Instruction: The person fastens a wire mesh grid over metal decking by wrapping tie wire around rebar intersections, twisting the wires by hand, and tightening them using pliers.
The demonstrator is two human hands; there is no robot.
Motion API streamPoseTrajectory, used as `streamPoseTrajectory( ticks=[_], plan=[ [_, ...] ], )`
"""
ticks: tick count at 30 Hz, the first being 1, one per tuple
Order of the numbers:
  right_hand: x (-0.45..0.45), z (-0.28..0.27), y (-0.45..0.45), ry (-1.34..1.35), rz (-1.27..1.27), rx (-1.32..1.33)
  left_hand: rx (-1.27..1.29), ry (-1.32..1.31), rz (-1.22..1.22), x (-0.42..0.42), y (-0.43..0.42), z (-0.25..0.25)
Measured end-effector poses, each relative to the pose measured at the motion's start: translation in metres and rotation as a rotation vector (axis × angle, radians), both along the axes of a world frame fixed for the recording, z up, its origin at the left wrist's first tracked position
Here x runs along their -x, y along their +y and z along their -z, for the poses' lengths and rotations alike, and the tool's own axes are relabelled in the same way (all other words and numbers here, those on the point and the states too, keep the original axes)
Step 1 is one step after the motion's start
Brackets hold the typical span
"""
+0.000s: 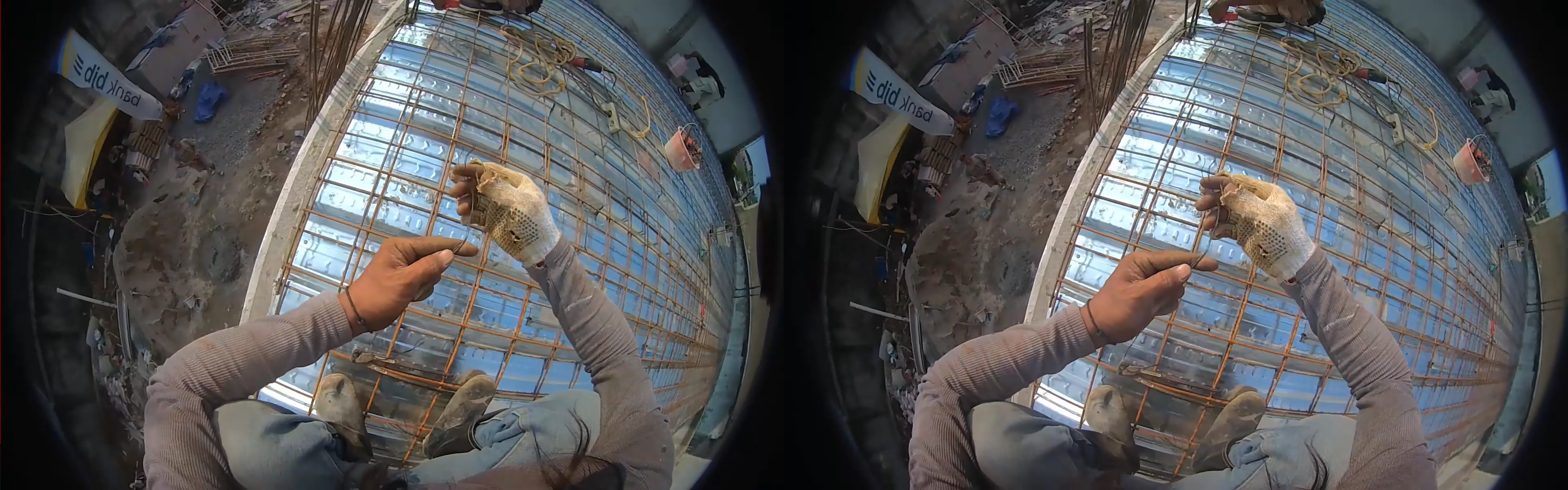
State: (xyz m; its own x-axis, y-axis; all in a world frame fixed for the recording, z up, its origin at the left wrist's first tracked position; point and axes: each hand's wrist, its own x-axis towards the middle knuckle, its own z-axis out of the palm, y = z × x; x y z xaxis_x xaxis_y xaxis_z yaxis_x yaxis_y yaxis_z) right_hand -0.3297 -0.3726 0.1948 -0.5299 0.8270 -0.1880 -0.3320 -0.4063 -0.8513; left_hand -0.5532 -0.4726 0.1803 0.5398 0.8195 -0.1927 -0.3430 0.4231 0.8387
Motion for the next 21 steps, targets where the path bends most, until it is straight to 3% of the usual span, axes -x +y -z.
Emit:
streamPoseTrajectory(
  ticks=[2,5,8,10,11,14,17,21],
  plan=[
    [0.013,-0.011,-0.003,-0.274,0.026,-0.187,0.038,-0.032,-0.001,0.002,-0.004,0.003],
    [0.027,-0.016,-0.008,-0.594,0.126,-0.426,-0.053,0.144,-0.027,0.003,-0.011,0.008],
    [0.036,-0.004,-0.011,-0.589,0.107,-0.529,-0.05,0.203,-0.113,-0.001,-0.018,0.017],
    [0.042,0.001,-0.016,-0.633,0.123,-0.604,0.032,0.281,0.141,-0.003,-0.017,0.02],
    [0.047,-0.002,-0.02,-0.625,0.103,-0.617,0.03,0.281,0.117,-0.006,-0.019,0.019],
    [0.055,-0.015,-0.028,-0.552,0.054,-0.572,0.121,0.123,0.022,-0.008,-0.016,0.008],
    [0.054,-0.029,-0.028,-0.551,-0.006,-0.575,0.103,-0.09,-0.237,-0.007,-0.007,-0.002],
    [0.057,-0.038,-0.032,-0.492,0.096,-0.726,-0.046,0.076,-0.437,0.003,-0.003,-0.017]
  ],
)
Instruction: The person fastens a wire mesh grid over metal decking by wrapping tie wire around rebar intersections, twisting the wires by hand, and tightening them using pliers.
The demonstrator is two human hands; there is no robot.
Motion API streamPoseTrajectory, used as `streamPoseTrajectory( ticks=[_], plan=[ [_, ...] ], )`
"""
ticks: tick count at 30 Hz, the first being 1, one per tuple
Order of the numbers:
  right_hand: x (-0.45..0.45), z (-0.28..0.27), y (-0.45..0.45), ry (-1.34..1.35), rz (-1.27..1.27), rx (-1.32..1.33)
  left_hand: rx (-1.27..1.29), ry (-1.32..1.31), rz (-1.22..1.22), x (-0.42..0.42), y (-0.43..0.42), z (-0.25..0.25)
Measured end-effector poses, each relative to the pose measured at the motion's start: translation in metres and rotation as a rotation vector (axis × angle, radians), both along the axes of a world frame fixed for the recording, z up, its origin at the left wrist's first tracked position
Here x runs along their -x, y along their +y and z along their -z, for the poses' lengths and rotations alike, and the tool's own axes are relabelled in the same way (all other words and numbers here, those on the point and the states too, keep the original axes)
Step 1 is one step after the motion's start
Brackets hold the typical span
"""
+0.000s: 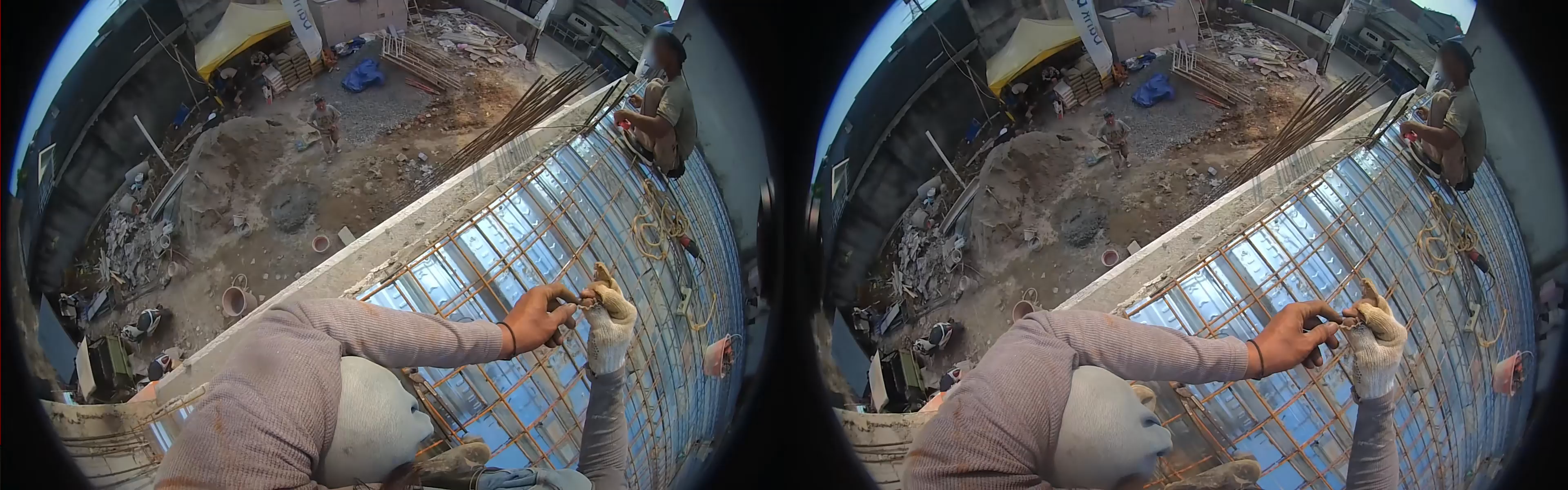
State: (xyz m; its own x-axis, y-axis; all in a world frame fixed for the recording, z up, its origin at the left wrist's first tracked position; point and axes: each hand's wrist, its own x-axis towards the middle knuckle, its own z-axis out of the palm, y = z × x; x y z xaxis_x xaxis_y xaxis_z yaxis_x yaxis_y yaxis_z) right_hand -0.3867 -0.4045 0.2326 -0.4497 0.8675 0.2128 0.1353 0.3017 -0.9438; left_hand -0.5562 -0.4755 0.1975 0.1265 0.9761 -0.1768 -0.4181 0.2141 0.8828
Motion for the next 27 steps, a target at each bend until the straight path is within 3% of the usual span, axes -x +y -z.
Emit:
streamPoseTrajectory(
  ticks=[4,9,12,16,20,27],
  plan=[
    [-0.004,0.004,-0.007,0.03,0.063,-0.075,-0.14,0.12,-0.09,-0.002,0.001,-0.005],
    [0.006,-0.004,-0.019,0.217,0.181,-0.028,-0.19,-0.068,-0.186,-0.017,0.005,-0.012],
    [0.011,-0.007,-0.025,0.389,0.214,0.199,-0.205,-0.083,-0.194,-0.021,0.005,-0.014],
    [0.002,0.006,-0.025,0.485,0.153,0.229,-0.159,-0.081,-0.177,-0.024,0.001,-0.016],
    [-0.001,0.007,-0.031,0.417,0.222,0.257,-0.095,-0.098,-0.156,-0.028,-0.006,-0.017],
    [-0.011,0.001,-0.033,0.392,0.094,0.228,0.005,-0.183,-0.231,-0.036,-0.002,-0.019]
  ],
)
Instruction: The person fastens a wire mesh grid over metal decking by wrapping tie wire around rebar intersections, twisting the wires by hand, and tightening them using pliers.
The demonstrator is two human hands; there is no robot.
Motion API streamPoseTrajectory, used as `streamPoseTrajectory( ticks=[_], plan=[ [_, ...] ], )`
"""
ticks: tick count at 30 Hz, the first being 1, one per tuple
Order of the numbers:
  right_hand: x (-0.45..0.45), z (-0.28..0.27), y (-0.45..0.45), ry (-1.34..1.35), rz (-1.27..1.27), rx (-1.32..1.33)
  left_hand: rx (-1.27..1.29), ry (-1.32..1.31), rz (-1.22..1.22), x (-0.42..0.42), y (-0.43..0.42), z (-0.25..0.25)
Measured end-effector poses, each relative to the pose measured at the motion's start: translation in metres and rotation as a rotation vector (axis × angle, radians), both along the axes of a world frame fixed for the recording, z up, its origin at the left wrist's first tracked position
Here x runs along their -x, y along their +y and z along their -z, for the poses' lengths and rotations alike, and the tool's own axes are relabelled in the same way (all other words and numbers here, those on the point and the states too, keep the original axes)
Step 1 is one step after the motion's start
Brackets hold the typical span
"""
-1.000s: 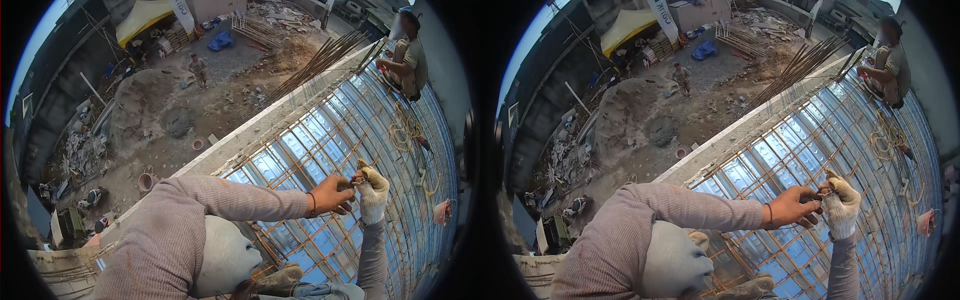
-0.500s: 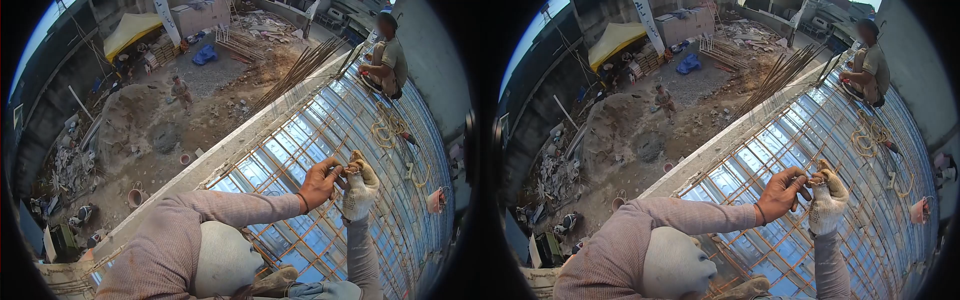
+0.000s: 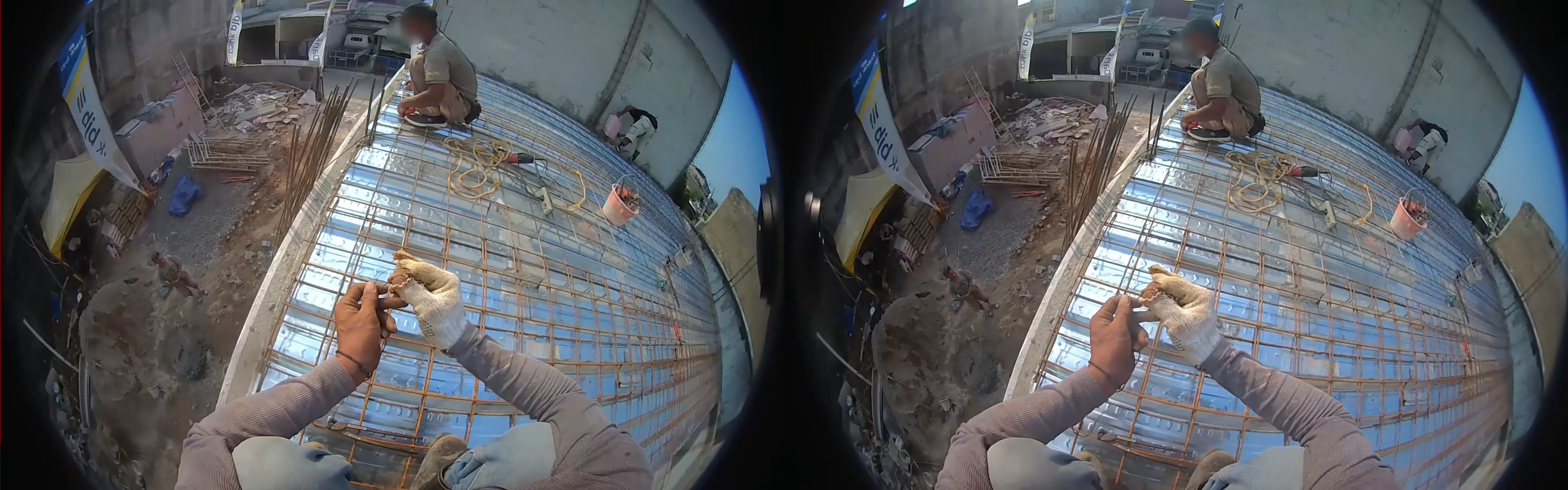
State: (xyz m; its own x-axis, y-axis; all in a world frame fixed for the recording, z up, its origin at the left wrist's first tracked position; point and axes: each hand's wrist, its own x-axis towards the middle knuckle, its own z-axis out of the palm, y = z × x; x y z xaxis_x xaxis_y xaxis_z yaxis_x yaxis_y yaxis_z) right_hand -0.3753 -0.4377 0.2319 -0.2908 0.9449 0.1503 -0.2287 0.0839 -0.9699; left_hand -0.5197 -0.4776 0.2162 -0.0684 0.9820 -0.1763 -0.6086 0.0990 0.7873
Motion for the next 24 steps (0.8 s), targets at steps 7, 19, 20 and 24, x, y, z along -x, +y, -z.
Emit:
streamPoseTrajectory(
  ticks=[7,19,20,24],
  plan=[
    [-0.014,-0.024,-0.005,0.02,-0.008,0.145,-0.168,0.094,0.049,-0.007,0.013,-0.004],
    [-0.016,-0.01,-0.037,-0.103,-0.181,0.289,-0.386,-0.082,-0.075,0.001,0.043,-0.02],
    [-0.017,-0.012,-0.037,-0.1,-0.183,0.286,-0.404,0.015,-0.13,0.006,0.044,-0.016],
    [-0.014,-0.011,-0.038,-0.09,-0.254,0.234,-0.305,-0.032,-0.178,0.031,0.044,-0.003]
  ],
)
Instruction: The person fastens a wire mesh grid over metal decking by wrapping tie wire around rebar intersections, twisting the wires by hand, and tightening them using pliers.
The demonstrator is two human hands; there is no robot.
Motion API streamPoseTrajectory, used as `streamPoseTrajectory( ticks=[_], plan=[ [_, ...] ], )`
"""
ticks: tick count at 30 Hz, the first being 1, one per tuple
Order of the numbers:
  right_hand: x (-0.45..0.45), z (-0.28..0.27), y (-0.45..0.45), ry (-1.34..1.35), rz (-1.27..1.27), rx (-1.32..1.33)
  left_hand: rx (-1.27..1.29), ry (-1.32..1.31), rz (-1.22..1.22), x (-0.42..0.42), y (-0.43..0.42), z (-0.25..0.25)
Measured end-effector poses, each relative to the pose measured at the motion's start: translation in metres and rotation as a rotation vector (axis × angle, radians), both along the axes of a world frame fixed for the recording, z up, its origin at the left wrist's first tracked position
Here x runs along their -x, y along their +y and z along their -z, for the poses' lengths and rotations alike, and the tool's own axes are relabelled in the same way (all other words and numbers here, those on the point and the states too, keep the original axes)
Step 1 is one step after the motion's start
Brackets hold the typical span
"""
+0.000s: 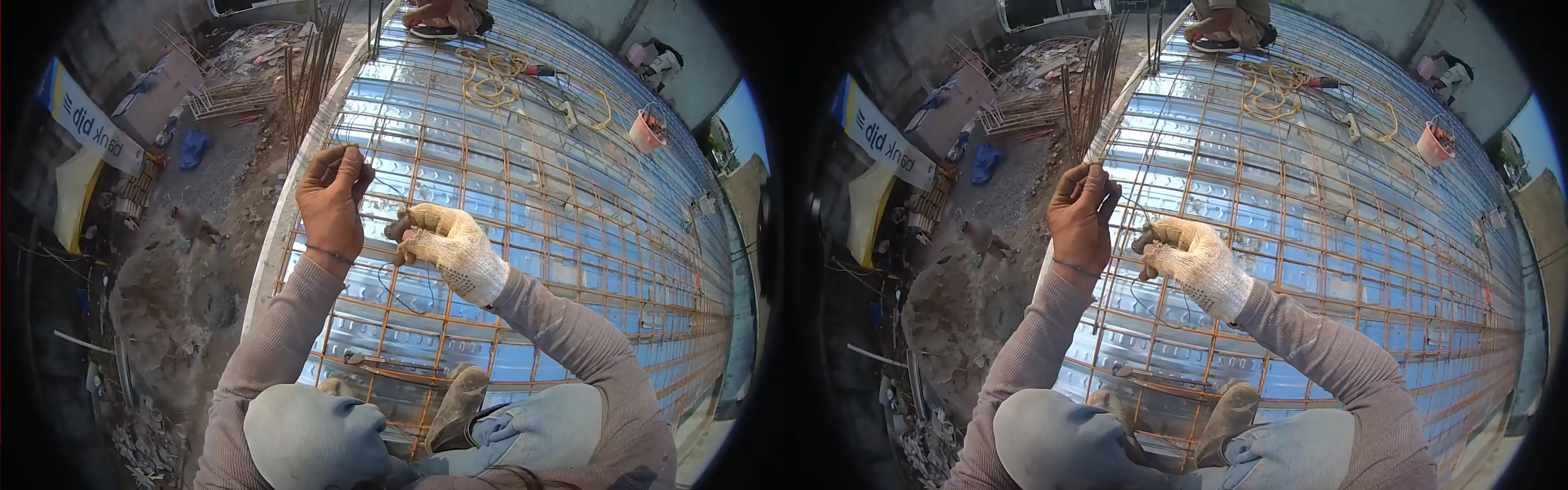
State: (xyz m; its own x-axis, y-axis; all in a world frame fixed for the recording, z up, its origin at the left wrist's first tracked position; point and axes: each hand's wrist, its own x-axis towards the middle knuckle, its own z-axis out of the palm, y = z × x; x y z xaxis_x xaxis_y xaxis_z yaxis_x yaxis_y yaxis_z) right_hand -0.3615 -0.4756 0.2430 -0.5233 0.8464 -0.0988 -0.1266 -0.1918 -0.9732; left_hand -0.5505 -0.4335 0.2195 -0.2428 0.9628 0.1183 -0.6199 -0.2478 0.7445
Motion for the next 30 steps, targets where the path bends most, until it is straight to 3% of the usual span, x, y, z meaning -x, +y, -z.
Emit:
streamPoseTrajectory(
  ticks=[2,4,6,10,12,16,24,26,28,30],
  plan=[
    [-0.005,0.001,0.005,0.079,0.03,0.2,-0.007,-0.004,-0.013,0.006,-0.002,0.008],
    [-0.017,0.023,0.016,0.198,-0.054,0.225,0.047,-0.104,0.024,0.009,-0.007,0.015],
    [-0.022,0.036,0.02,0.53,-0.177,0.488,0.031,-0.127,0.053,0.011,-0.01,0.025],
    [-0.019,0.051,0.021,0.672,-0.264,0.69,0.083,-0.298,0.174,0.012,-0.013,0.034],
    [-0.019,0.048,0.019,0.622,-0.228,0.629,0.165,-0.321,0.15,0.014,-0.014,0.035],
    [-0.003,0.024,0.008,0.392,0.01,0.339,0.136,-0.081,-0.06,0.007,-0.021,0.032],
    [0.01,0.027,0.004,0.447,0.057,0.422,-0.03,-0.207,-0.001,0.0,-0.034,0.02],
    [0.012,0.024,0.003,0.462,0.038,0.458,-0.04,-0.144,-0.023,-0.002,-0.036,0.02],
    [0.014,0.021,0.001,0.448,0.058,0.458,-0.197,0.19,-0.208,-0.003,-0.035,0.02],
    [0.011,0.025,0.001,0.432,0.082,0.461,-0.159,0.188,-0.216,0.0,-0.033,0.02]
  ],
)
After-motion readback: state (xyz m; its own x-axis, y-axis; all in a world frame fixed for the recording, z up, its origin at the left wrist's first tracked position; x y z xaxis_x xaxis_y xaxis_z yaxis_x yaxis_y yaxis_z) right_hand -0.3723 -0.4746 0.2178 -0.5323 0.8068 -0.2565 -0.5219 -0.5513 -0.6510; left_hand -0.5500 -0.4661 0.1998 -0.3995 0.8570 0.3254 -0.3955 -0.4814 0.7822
